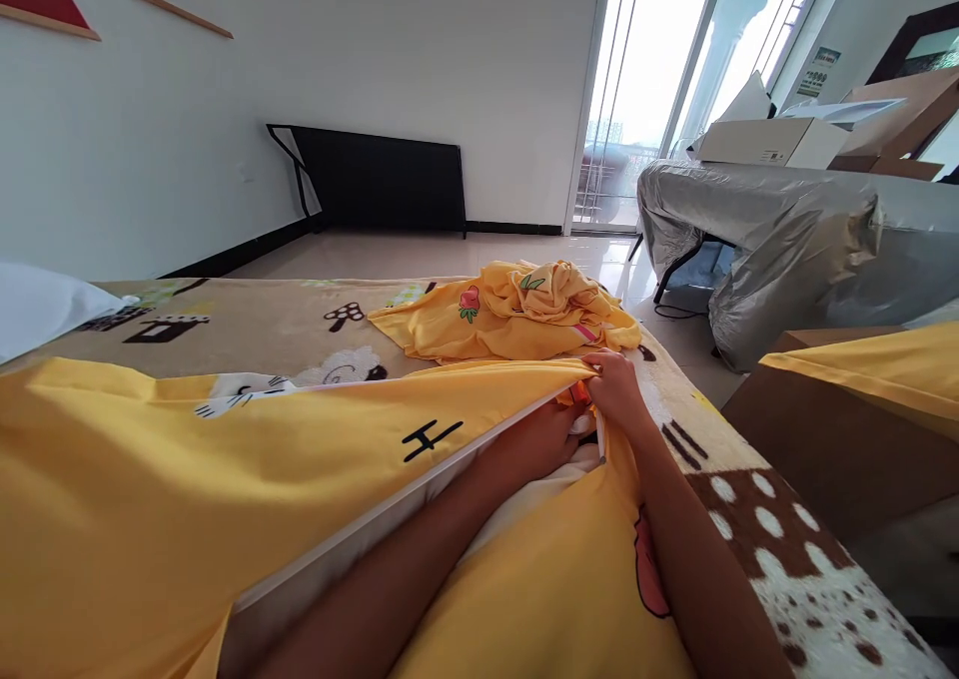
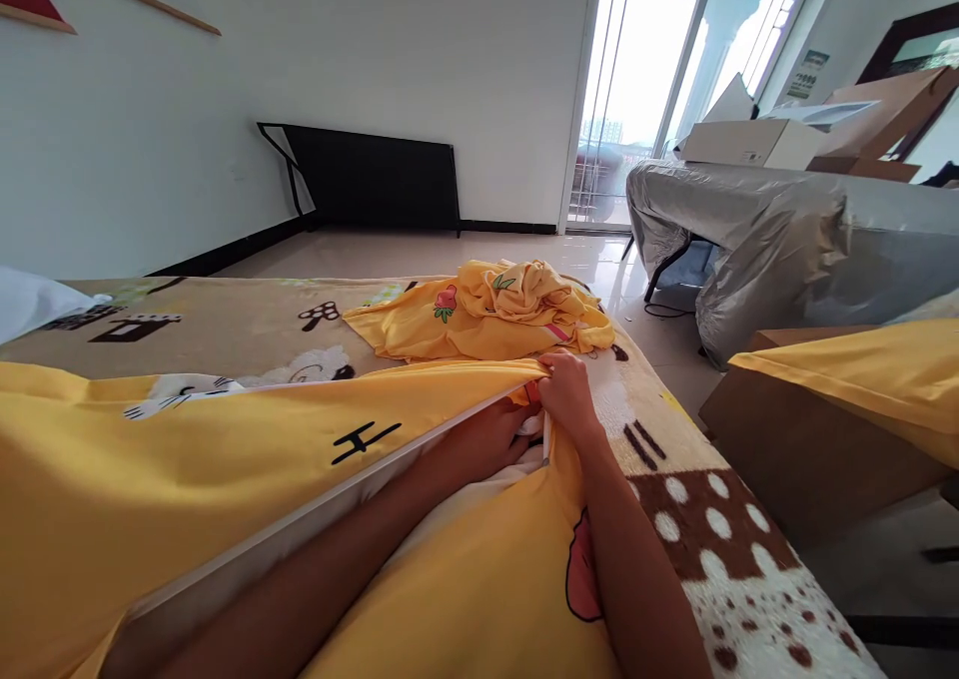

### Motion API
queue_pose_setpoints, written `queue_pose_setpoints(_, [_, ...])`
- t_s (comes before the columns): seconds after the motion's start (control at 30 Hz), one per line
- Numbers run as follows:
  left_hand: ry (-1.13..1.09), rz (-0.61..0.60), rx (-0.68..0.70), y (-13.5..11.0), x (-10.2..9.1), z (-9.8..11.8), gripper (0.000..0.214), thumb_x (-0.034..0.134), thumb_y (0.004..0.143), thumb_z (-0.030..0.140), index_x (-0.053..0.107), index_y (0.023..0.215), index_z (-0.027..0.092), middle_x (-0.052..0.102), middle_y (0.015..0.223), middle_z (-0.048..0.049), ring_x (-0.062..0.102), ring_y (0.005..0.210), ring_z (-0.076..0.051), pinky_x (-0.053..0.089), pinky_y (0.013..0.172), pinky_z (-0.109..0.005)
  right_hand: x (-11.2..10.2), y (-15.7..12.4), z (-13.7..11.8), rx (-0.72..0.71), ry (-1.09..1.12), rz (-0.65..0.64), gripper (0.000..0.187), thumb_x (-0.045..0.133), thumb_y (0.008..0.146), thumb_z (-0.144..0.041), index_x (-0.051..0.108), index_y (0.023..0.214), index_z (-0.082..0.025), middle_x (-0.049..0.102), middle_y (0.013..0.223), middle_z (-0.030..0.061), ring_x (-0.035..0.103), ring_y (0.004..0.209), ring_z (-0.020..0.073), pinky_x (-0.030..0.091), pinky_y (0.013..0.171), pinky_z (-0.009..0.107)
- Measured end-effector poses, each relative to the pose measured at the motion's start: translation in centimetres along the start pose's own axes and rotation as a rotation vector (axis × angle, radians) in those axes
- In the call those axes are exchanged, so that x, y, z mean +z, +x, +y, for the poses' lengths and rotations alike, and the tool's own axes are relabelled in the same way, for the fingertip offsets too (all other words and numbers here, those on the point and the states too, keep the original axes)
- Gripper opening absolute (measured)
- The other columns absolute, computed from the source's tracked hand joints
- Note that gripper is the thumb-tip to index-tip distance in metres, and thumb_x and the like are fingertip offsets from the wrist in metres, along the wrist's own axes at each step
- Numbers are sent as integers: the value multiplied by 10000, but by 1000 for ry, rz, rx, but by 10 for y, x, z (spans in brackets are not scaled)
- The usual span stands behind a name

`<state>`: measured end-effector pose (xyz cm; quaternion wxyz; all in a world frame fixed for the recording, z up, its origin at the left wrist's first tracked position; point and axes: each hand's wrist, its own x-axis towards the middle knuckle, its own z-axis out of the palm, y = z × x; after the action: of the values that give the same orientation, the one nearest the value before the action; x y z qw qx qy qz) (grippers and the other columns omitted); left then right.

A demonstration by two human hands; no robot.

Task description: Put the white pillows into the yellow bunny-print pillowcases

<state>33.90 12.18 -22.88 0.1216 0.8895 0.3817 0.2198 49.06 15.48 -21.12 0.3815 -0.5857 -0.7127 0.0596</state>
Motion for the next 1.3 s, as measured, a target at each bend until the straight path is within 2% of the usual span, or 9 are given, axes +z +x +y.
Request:
queue_pose_setpoints(0.13, [-61, 66, -27, -8, -5, 2, 518, 539, 780, 256, 441, 1286, 210, 557, 1283, -109, 522, 1166, -277, 416, 1006, -418, -4, 0, -3, -24, 52, -26, 300, 431, 575, -109, 709, 675, -167, 670, 769, 45, 545, 733, 163, 363, 659, 239])
queue_pose_setpoints(0.27, [-185, 63, 24, -9, -9, 3, 261, 460, 861, 257, 582, 1088, 218, 612, 1208, -64, 547, 1116, -231, 407, 1012, -372, -6, 0, -4, -29, 54, -30, 303, 432, 584, -119, 716, 680, -166, 683, 772, 49, 548, 710, 158, 365, 652, 238])
queue_pose_setpoints(0.33, [-183, 63, 108, -9, -10, 3, 222, 438, 866, 215, 619, 993, 199, 643, 1122, -67, 570, 1051, -212, 424, 982, -347, -6, 0, -5, -33, 50, -37, 291, 433, 585, -120, 712, 658, -164, 686, 761, 54, 548, 696, 156, 363, 642, 238])
queue_pose_setpoints(0.47, [-158, 130, 331, -10, -9, 2, 244, 407, 868, 153, 624, 978, 175, 635, 1119, -97, 548, 1080, -199, 408, 987, -324, -9, 0, -7, -34, 68, -68, 308, 431, 570, -108, 720, 661, -163, 704, 762, 60, 566, 706, 164, 370, 647, 239])
queue_pose_setpoints(0.6, [-224, 260, 179, -6, -5, -1, 194, 416, 889, 194, 608, 905, 173, 662, 980, -79, 595, 931, -178, 465, 866, -299, -12, -1, -12, -5, 100, -98, 354, 428, 586, -111, 744, 733, -167, 720, 756, 51, 590, 726, 176, 388, 680, 242])
queue_pose_setpoints(0.73, [-250, 321, 54, -1, 0, -3, 208, 421, 905, 239, 583, 1025, 191, 657, 1132, -72, 592, 1043, -185, 450, 929, -312, -14, -1, -14, -20, 153, -147, 396, 409, 582, -108, 755, 767, -164, 720, 746, 36, 586, 715, 173, 393, 677, 236])
queue_pose_setpoints(1.03, [-196, 183, -8, 0, -2, -1, 345, 355, 923, 271, 492, 1234, 211, 511, 1361, -64, 456, 1257, -193, 347, 1081, -358, -15, -2, -13, -51, 301, -180, 432, 381, 560, -117, 758, 768, -156, 649, 623, -3, 534, 642, 144, 365, 615, 211])
queue_pose_setpoints(1.17, [-240, 149, -24, -2, -7, 2, 371, 356, 909, 246, 481, 1253, 184, 493, 1376, -75, 425, 1283, -191, 301, 1115, -362, -13, -2, -14, -42, 276, -154, 391, 394, 567, -126, 747, 734, -145, 608, 586, -10, 496, 614, 129, 339, 587, 204])
queue_pose_setpoints(1.3, [-241, 143, -44, -3, -8, 2, 377, 334, 906, 242, 485, 1245, 175, 519, 1347, -87, 456, 1253, -196, 328, 1095, -375, -12, -2, -14, -49, 301, -169, 328, 413, 611, -143, 726, 708, -141, 591, 597, -16, 493, 626, 123, 333, 582, 196])
